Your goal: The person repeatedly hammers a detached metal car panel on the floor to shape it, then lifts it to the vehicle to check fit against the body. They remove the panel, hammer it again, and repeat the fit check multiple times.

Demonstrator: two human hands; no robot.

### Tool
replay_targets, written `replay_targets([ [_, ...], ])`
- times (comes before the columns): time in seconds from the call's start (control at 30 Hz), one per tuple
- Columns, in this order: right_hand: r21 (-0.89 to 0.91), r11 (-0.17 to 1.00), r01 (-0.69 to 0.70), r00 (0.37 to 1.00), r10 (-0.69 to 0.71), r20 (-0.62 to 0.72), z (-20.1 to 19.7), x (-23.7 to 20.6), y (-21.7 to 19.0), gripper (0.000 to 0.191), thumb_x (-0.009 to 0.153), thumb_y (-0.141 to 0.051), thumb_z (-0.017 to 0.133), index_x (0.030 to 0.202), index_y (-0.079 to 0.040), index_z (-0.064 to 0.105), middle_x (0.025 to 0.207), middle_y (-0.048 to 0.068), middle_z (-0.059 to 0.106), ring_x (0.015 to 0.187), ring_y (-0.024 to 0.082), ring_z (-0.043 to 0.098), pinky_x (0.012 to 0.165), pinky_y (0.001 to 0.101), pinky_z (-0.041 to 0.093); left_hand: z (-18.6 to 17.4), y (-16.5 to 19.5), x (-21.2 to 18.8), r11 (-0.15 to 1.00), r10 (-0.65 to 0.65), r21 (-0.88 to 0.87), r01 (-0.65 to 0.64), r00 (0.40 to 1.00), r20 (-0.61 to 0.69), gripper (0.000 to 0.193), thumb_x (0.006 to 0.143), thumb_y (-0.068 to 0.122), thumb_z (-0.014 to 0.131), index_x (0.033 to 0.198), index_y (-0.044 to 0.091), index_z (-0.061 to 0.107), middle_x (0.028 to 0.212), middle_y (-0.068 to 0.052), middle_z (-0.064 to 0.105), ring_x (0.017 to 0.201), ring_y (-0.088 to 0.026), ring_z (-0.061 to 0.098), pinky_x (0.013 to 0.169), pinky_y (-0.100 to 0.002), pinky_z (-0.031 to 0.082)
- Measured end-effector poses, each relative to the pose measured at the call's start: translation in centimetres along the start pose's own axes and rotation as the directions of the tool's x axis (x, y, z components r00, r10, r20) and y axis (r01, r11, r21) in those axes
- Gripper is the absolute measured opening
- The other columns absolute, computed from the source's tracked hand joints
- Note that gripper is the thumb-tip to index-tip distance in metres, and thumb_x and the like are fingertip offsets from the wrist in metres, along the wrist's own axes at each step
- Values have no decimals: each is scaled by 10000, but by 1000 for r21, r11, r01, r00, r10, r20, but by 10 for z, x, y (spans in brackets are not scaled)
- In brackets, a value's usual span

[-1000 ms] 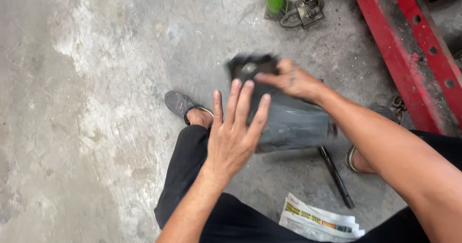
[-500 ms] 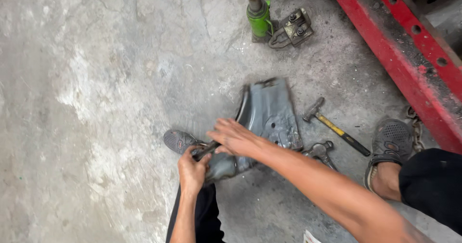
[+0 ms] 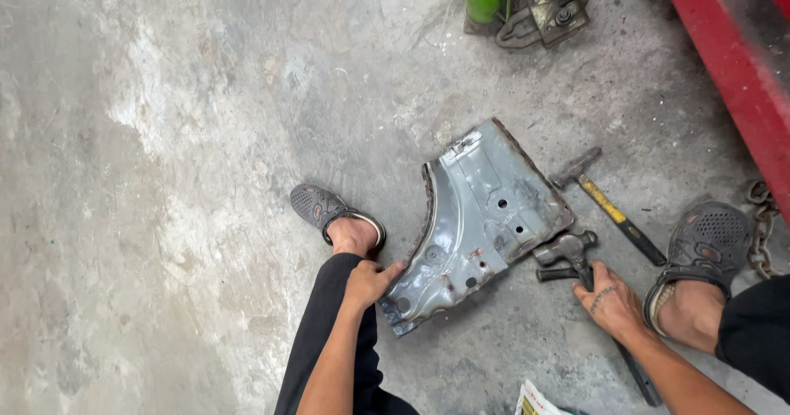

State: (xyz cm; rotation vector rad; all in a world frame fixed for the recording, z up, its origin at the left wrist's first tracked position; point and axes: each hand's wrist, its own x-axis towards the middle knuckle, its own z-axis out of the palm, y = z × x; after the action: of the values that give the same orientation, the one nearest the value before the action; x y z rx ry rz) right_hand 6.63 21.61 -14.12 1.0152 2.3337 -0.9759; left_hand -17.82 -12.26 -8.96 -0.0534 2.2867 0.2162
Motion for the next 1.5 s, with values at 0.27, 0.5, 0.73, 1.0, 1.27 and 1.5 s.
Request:
replay_targets([
  [0.27,-131,990,-56,982,78,172,-10,-7,-1,548,843,-375,740,1234,-22,588,1195,255,696,1162,435,655,974,508,529,31,21,17,993,24,118,-24,1000,-3,697,815,654,677,1184,63,708,1138,-223,721,1113,-373,688,949,-482,533],
  [0.5,-213,959,185,884,-257,-390,-44,28,-8,532,978,-268,625,1455,-45,552,1239,292,626,1149,459,587,1006,508,482,44,16,19,996,24,89,-16,996,-83,673,863,609,706,1174,13,679,1096,-257,721,1097,-409,683,946,-493,528],
  [0.73,-277,953,121,992,-126,-2,-62,74,-25,642,834,-333,755,1368,-45,544,1270,281,645,1170,461,617,977,513,502,45,25,26,994,90,71,-88,996,-22,490,908,491,663,1135,61,722,1126,-244,715,1141,-413,663,985,-509,500],
  [1.0,128,979,158,981,-141,-130,-54,47,-32,520,941,-295,648,1349,21,586,888,212,699,793,313,676,734,459,560,59,32,17,993,114,22,-114,993,-9,574,916,549,633,1209,56,655,1150,-257,698,1154,-428,642,977,-526,484],
  [1.27,79,879,471,860,-437,-264,-14,52,-79,457,1031,-220,619,1449,-59,529,1070,262,676,968,393,669,836,475,564,66,37,20,961,166,232,-154,986,-33,562,998,543,533,1216,31,608,1129,-256,704,1109,-425,666,972,-523,498],
  [1.5,-235,823,517,841,-539,-39,-30,86,-116,684,942,-172,611,1588,-243,400,1004,221,672,853,463,660,733,560,534,70,38,24,962,159,223,-155,987,2,537,1017,515,501,1225,24,566,1120,-269,700,1095,-436,668,960,-525,501],
])
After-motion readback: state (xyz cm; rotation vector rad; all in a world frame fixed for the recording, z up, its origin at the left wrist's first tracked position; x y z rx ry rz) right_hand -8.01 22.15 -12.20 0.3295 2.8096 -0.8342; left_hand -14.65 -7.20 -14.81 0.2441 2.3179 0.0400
